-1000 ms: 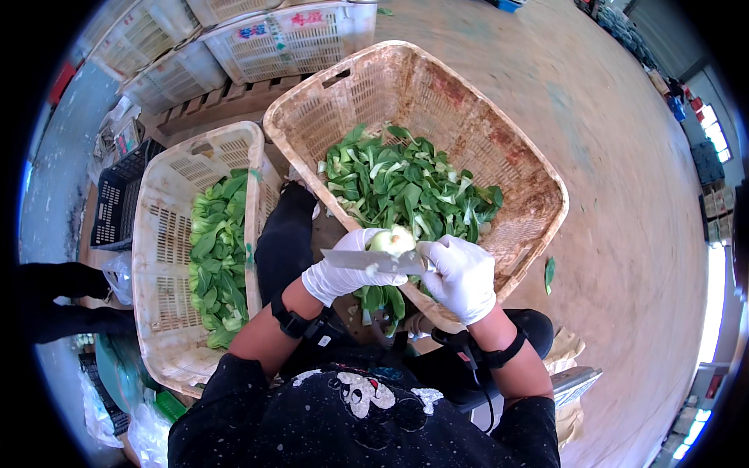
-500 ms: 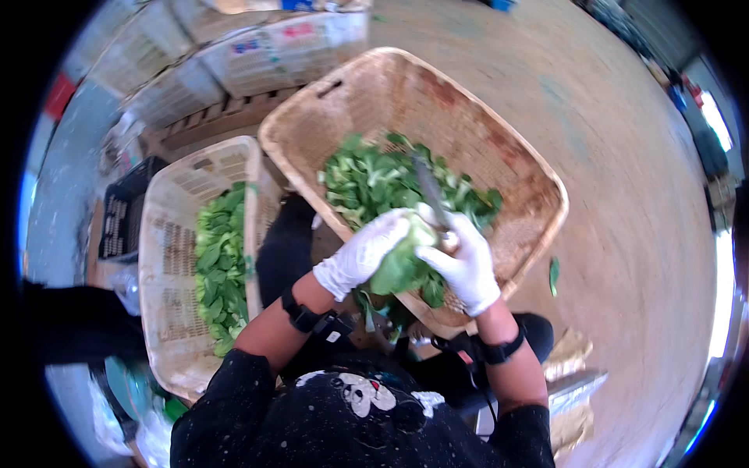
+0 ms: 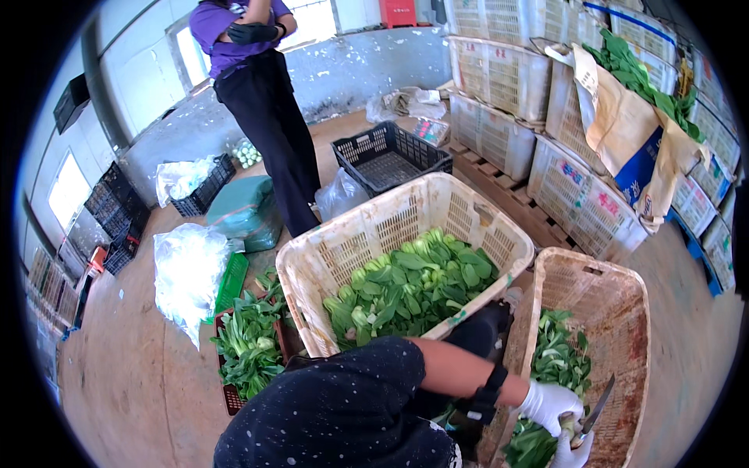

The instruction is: The person trims the base of bok choy using a knife and sorts the vegetables into different plastic baskets while sitting on the floor.

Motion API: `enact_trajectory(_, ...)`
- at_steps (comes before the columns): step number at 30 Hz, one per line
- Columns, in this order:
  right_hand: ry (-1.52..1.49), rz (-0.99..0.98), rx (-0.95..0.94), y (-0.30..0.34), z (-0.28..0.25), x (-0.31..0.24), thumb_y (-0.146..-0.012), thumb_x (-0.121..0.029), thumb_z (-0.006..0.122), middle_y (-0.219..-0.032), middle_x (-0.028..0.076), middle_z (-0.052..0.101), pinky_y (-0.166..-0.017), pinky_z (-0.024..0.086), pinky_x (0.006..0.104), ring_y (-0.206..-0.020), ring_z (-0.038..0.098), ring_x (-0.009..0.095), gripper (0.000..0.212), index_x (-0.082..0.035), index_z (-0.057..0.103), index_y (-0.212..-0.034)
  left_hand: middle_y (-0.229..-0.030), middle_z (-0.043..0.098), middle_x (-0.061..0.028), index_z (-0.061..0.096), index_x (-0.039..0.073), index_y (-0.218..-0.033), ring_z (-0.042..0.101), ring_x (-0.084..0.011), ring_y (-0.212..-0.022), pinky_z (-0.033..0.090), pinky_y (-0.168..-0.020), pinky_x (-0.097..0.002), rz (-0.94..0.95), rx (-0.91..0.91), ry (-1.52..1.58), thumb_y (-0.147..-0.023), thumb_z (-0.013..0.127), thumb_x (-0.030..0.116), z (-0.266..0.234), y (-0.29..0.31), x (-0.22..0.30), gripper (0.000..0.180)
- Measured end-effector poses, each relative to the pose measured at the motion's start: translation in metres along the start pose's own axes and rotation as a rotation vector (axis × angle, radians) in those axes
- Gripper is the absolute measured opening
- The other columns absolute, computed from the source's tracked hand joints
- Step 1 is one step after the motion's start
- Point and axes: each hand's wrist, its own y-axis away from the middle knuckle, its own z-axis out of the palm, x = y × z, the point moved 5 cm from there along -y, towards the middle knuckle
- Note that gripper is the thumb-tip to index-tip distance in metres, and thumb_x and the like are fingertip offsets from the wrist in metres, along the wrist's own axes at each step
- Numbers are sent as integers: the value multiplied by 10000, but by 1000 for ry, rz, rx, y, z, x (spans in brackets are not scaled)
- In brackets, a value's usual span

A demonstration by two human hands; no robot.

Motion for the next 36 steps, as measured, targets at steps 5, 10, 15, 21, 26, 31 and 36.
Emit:
enact_trajectory(5, -137, 74, -159, 5, 14, 1, -830, -82, 690, -863, 1, 594, -671, 436, 244, -755, 512, 99, 234, 9, 598, -1025, -671, 555, -114, 557, 45, -777, 548, -307, -623, 395, -568, -379, -154, 58, 83, -626, 703, 172, 0, 24, 4, 246)
enact_trajectory(10, -262, 156, -443, 8, 18, 15, -858, -2, 590, -929, 18, 614, -694, 444, 237, -778, 541, 107, 214, -8, 595, -1071, -616, 583, -89, 610, 32, -782, 571, -194, -595, 415, -548, -327, -97, -68, 221, -699, 630, 126, -12, 25, -5, 127)
enact_trajectory(15, -546, 86, -249, 6, -8, 8, -896, -137, 570, -905, 39, 602, -670, 461, 249, -763, 554, 126, 230, -21, 585, -1094, -1157, 561, -249, 579, -26, -1093, 512, -343, -1167, 428, -948, -445, -294, 153, -398, -767, 672, 312, -60, 17, -22, 478)
enact_trajectory(21, -508, 39, -98, -13, 21, 9, -822, -23, 652, -1123, 94, 623, -902, 456, 291, -999, 590, 163, 376, 21, 550, -1181, -1335, 484, -112, 416, -13, -1347, 430, -175, -1243, 334, -1056, -302, -300, -138, 659, -912, 601, 186, -22, 30, 3, 513)
enact_trajectory(26, -708, 200, -230, -17, 26, 20, -880, -125, 641, -743, -71, 570, -550, 356, 144, -597, 459, -3, 291, 12, 616, -1135, -1230, 563, -80, 447, -15, -1312, 555, -170, -1122, 419, -998, -323, -437, -105, 1134, -938, 544, 192, -8, 51, -12, 438)
enact_trajectory(31, -678, 235, -236, -8, 21, 21, -853, -157, 685, -757, -67, 540, -571, 383, 169, -628, 473, 19, 300, -10, 624, -1108, -1232, 559, -75, 449, -4, -1312, 539, -163, -1139, 407, -1004, -307, -501, -128, 1206, -923, 571, 187, 2, 52, -8, 450)
enact_trajectory(36, -538, 204, -225, -4, 43, 24, -816, -182, 720, -719, -59, 499, -560, 383, 190, -639, 422, 19, 209, -40, 585, -889, -1241, 523, -45, 412, -7, -1342, 475, -113, -1157, 349, -1025, -281, -445, -71, 852, -914, 607, 292, 6, 54, 4, 558)
